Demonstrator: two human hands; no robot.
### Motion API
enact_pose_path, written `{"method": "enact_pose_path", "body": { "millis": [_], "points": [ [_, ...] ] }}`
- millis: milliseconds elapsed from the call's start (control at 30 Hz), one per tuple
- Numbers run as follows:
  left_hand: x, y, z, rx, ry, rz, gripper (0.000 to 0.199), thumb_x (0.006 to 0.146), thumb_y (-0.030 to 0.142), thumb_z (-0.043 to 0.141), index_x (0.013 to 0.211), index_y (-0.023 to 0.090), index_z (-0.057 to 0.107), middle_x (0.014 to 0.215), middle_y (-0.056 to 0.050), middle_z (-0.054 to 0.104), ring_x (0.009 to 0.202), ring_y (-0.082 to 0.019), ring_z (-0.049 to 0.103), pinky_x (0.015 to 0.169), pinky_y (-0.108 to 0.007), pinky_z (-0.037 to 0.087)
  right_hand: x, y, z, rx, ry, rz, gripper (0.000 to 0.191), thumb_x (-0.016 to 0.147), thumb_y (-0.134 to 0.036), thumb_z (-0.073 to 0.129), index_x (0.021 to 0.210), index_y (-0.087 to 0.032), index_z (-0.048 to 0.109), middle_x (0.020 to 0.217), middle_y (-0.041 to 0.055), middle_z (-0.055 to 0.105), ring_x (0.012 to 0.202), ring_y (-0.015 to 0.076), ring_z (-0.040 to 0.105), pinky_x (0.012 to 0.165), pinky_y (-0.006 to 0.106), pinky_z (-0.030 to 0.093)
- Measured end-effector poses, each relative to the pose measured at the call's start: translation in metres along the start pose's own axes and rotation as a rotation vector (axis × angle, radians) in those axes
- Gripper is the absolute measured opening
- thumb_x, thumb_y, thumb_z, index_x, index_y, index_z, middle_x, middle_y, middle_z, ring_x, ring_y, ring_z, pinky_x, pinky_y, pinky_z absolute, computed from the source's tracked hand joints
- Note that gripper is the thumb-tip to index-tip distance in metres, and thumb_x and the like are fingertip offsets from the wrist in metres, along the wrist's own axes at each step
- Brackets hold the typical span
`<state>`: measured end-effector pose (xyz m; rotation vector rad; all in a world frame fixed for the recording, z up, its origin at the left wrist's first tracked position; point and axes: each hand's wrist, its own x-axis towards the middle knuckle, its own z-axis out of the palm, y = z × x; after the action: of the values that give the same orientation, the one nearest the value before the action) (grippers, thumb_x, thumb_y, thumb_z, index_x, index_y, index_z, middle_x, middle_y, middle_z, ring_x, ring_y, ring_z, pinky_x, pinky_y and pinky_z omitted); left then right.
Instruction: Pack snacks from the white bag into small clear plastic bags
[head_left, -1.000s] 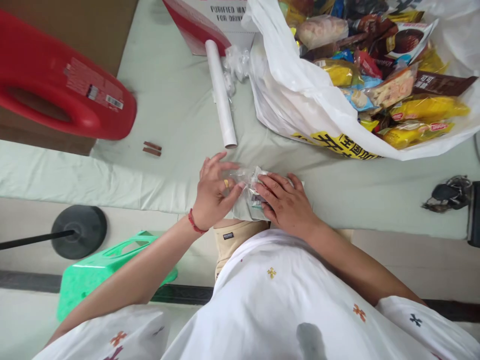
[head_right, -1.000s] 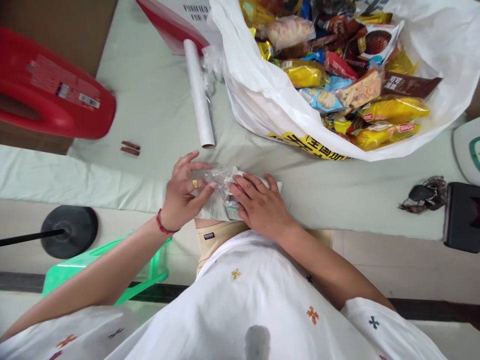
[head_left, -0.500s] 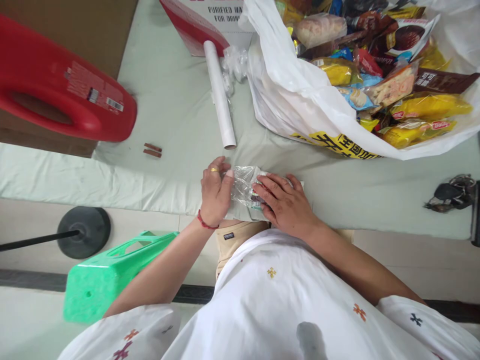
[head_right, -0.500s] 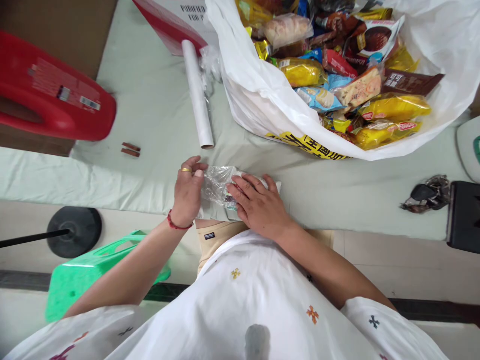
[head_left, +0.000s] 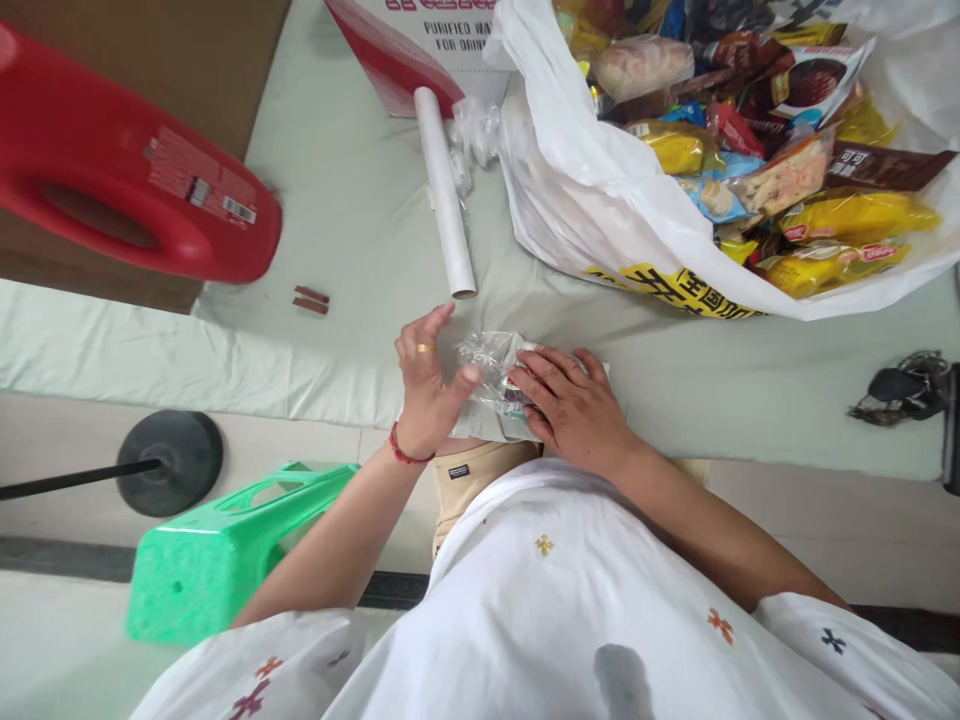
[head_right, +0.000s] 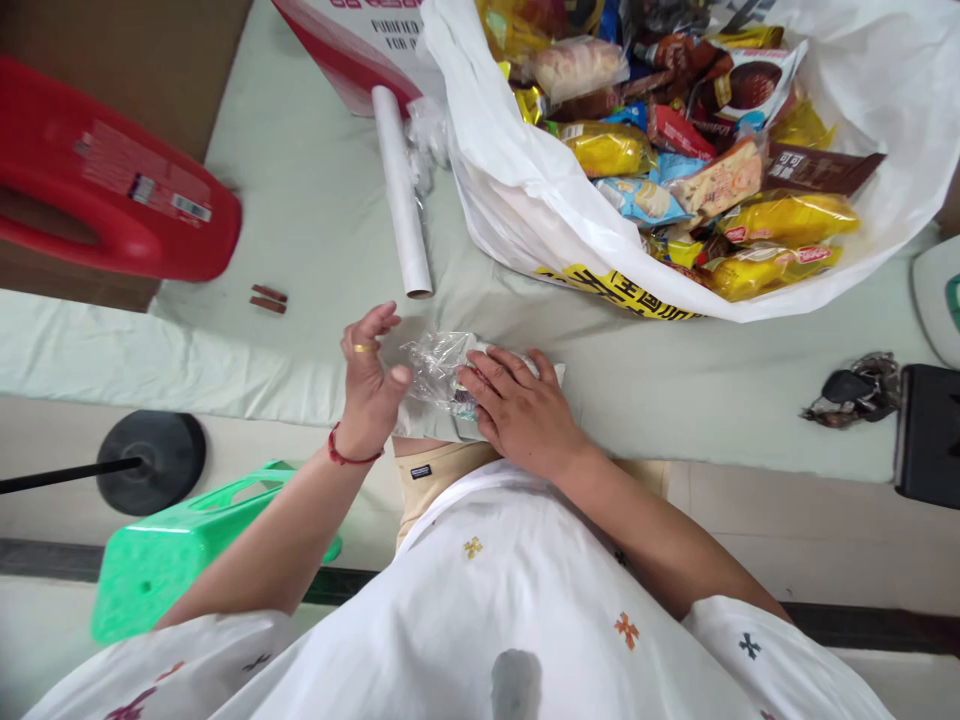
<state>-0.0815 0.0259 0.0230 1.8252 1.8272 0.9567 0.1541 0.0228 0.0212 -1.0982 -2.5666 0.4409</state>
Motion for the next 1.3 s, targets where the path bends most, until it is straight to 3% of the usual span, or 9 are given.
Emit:
{"method": "enact_pose_path", "body": {
  "millis": [100,233,400,567,767,833,900,1000,1300],
  "points": [
    [0.002,0.005,-0.002,0.087,-0.003,0.087,0.048,0.088,0.068,0.068,0.111,0.026,0.071,0.134,-0.012,0.058,0.139,-0.035,0.042,0.120,-0.055,0.031,0.000,0.000,0.000,-0.006,0.006,0.000,0.047,0.108,-0.027,0.045,0.154,-0.022,0.052,0.164,0.0099,0.051,0.151,0.0276,0.042,0.125,0.057,0.024],
    [0.009,0.000,0.006,0.154,0.053,0.007,0.029,0.090,0.047,0.070,0.074,0.023,0.065,0.118,-0.009,0.063,0.128,-0.032,0.048,0.114,-0.054,0.037,0.000,0.000,0.001,-0.003,0.007,0.008,0.047,0.107,-0.026,0.047,0.153,-0.023,0.052,0.163,0.0101,0.052,0.151,0.0280,0.042,0.125,0.057,0.024],
    [0.011,-0.009,0.026,0.294,-0.016,-0.071,0.024,0.086,0.046,0.071,0.087,0.022,0.069,0.114,-0.013,0.064,0.119,-0.035,0.053,0.109,-0.057,0.039,0.001,-0.001,0.000,-0.006,0.011,0.001,0.045,0.108,-0.028,0.046,0.152,-0.024,0.053,0.163,0.0093,0.052,0.151,0.0273,0.043,0.124,0.057,0.025],
    [0.009,-0.016,0.027,0.257,0.001,0.010,0.043,0.097,0.052,0.059,0.129,0.023,0.065,0.143,-0.016,0.056,0.146,-0.036,0.041,0.123,-0.059,0.027,0.000,0.000,0.000,0.002,0.000,0.004,0.047,0.107,-0.027,0.048,0.154,-0.024,0.052,0.163,0.0096,0.052,0.151,0.0284,0.043,0.125,0.057,0.025],
    [0.011,-0.018,0.015,0.236,-0.123,0.031,0.030,0.086,0.050,0.073,0.083,0.022,0.062,0.149,-0.013,0.056,0.160,-0.041,0.019,0.126,-0.069,0.013,-0.001,0.000,0.000,0.000,0.013,0.004,0.046,0.108,-0.027,0.047,0.154,-0.023,0.052,0.163,0.0091,0.052,0.151,0.0275,0.043,0.124,0.057,0.025],
    [0.011,-0.013,0.013,0.137,-0.103,0.006,0.029,0.086,0.044,0.071,0.076,0.022,0.056,0.133,-0.012,0.066,0.148,-0.036,0.043,0.122,-0.061,0.031,-0.001,0.001,0.001,0.006,0.012,0.001,0.046,0.107,-0.027,0.047,0.153,-0.023,0.053,0.163,0.0093,0.052,0.151,0.0276,0.043,0.125,0.057,0.026],
    [0.012,-0.007,0.011,-0.001,-0.081,-0.100,0.028,0.087,0.041,0.068,0.074,0.023,0.051,0.104,-0.008,0.072,0.109,-0.026,0.066,0.100,-0.045,0.052,-0.001,0.001,0.001,0.014,0.013,0.000,0.046,0.107,-0.027,0.048,0.153,-0.024,0.053,0.162,0.0094,0.053,0.150,0.0278,0.044,0.125,0.057,0.026],
    [0.012,0.006,0.008,-0.113,-0.065,-0.282,0.030,0.085,0.041,0.069,0.071,0.024,0.049,0.068,0.002,0.059,0.063,-0.014,0.053,0.064,-0.030,0.047,-0.001,0.002,0.003,0.035,0.023,0.018,0.051,0.106,-0.027,0.050,0.157,-0.023,0.049,0.161,0.0111,0.054,0.150,0.0277,0.045,0.125,0.056,0.026],
    [0.003,0.064,0.030,-0.064,-0.002,-0.158,0.025,0.088,0.029,0.067,0.070,0.023,0.051,0.064,0.004,0.055,0.059,-0.013,0.050,0.061,-0.028,0.043,-0.003,0.005,0.008,0.140,0.080,0.069,0.081,0.102,-0.030,0.059,0.170,-0.013,0.017,0.153,0.0172,0.061,0.144,0.0297,0.052,0.125,0.053,0.030]
  ]
}}
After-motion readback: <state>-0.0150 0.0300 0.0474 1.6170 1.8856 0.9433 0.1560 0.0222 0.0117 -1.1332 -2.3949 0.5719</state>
